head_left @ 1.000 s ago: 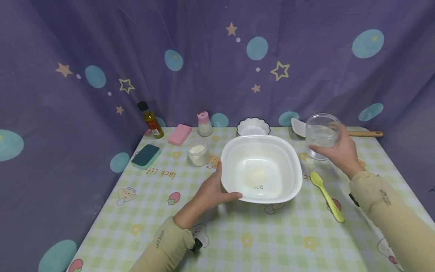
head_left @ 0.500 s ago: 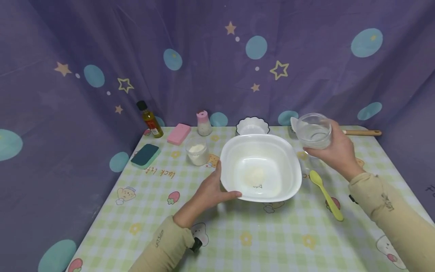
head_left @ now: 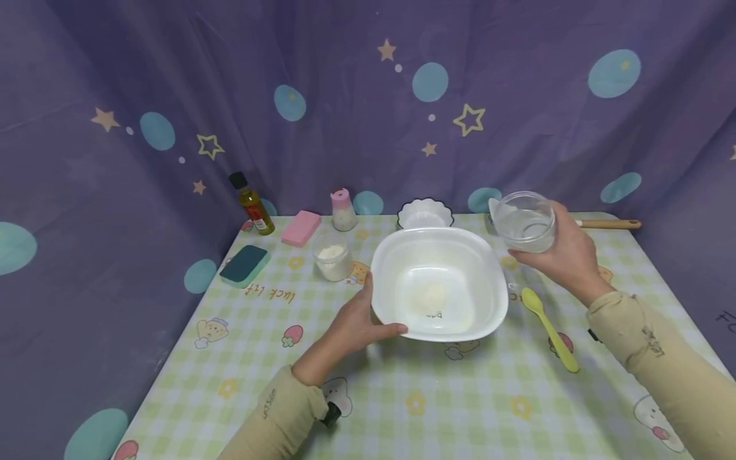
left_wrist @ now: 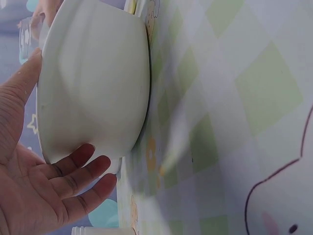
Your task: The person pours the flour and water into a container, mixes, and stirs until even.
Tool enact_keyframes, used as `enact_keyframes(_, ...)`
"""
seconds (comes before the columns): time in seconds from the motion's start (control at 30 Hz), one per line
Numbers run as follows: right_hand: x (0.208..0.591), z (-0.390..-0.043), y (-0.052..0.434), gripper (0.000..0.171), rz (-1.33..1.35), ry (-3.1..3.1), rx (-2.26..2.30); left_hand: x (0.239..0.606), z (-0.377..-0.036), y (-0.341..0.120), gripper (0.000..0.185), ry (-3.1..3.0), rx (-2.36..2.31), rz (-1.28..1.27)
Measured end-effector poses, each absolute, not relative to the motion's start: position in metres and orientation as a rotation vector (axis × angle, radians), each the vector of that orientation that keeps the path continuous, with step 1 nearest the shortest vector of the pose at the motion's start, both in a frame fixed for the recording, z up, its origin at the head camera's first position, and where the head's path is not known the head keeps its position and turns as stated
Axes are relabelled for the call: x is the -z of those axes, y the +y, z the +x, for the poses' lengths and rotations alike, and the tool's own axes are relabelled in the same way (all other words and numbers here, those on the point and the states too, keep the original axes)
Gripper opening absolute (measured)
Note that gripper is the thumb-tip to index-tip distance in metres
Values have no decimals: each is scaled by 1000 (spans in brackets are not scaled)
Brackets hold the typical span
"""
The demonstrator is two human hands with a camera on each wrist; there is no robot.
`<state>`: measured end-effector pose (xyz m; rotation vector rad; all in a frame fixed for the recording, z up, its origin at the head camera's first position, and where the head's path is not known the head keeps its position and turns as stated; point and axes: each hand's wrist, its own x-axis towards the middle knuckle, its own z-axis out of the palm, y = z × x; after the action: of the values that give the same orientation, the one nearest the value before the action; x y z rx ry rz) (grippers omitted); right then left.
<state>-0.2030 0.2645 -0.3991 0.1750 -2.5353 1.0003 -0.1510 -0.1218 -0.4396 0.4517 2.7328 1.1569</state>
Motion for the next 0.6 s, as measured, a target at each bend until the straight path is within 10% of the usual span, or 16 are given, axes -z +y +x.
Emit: enact_keyframes(0.6, 397, -201, 261, 102, 195, -2527, -966, 440, -151, -122, 130, 2716, -1168, 427)
